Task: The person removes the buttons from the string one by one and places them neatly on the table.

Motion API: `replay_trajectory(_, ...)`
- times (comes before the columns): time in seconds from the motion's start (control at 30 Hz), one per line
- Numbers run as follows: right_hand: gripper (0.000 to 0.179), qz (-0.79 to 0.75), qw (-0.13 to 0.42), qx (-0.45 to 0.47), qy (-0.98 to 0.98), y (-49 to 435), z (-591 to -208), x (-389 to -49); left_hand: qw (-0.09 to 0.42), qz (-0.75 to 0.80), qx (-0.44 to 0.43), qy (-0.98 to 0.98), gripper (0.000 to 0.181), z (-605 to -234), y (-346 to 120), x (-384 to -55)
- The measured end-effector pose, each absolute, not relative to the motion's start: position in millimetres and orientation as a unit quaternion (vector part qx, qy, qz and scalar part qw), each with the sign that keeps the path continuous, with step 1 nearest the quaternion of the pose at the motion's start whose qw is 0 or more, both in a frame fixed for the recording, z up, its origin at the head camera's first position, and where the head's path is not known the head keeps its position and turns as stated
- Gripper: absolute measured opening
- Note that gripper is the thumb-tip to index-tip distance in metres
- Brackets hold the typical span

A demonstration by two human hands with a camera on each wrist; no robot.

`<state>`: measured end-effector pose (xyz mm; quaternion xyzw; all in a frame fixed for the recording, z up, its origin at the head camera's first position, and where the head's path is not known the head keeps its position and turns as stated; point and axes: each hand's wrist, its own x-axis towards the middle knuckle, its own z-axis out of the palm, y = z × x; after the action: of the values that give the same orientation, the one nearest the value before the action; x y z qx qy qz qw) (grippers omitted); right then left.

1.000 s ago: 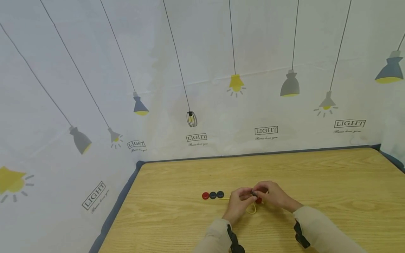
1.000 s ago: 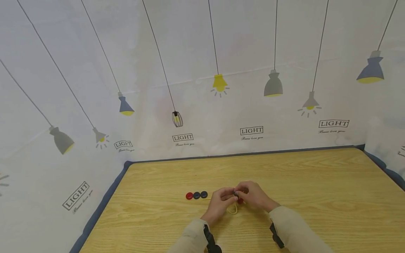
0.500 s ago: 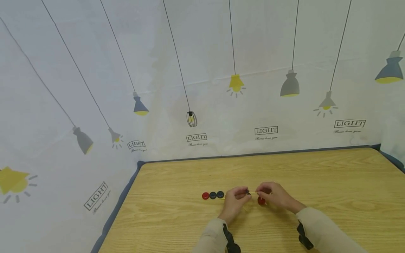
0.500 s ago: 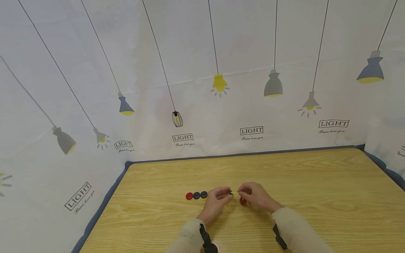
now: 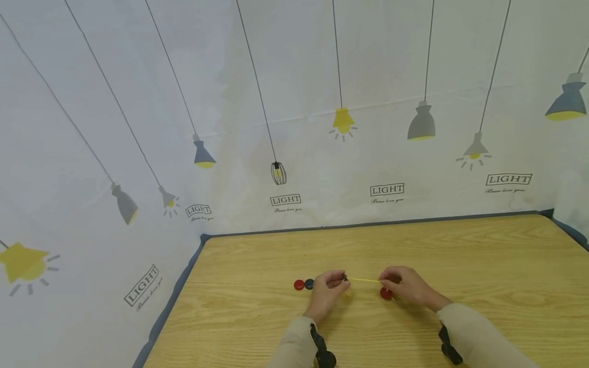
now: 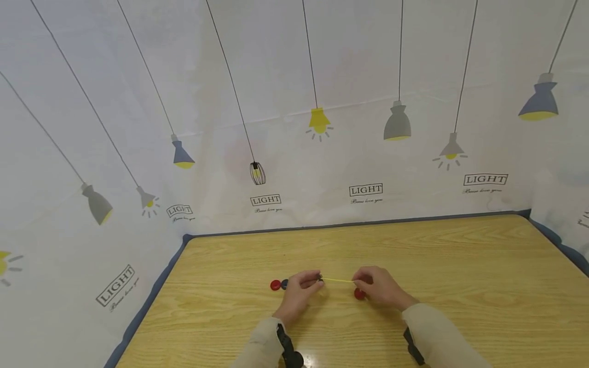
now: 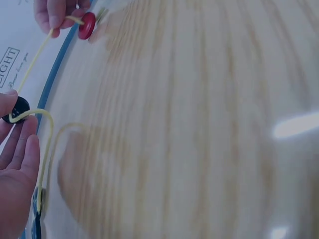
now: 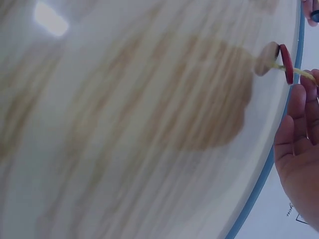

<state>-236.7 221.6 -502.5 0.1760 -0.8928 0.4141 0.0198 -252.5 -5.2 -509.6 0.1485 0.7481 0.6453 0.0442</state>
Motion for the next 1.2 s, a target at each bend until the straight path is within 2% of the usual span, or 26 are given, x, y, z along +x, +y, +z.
replay_trajectory(0.3,0.011,0.419,0.012,0.172,-0.892,227.2,-504.9,-234.4,0.014,0.629,0.162,0.760,0.031,-490.5,-27.9,-245.2)
replay_trajectory(0.6,0.010,0.417,0.018,0.172,-0.892,226.9,-505.5,-232.2,0.053,0.612,0.145,0.776,0.035,-507.2,-61.6,-264.2)
replay_trajectory(0.83,0.010,0.412,0.019,0.178,-0.893,229.4,-502.5,-232.8,0.048,0.580,0.167,0.796,0.035,-503.7,-83.0,-266.7)
replay_trajectory(1.03,0.010,0.405,0.019,0.179,-0.896,233.4,-502.5,-233.0,0.047,0.560,0.188,0.806,0.032,-482.5,-90.6,-253.3)
replay_trajectory(1.2,0.011,0.404,0.020,0.181,-0.897,234.9,-499.1,-232.2,0.042,0.549,0.192,0.813,0.031,-497.2,-101.1,-262.2)
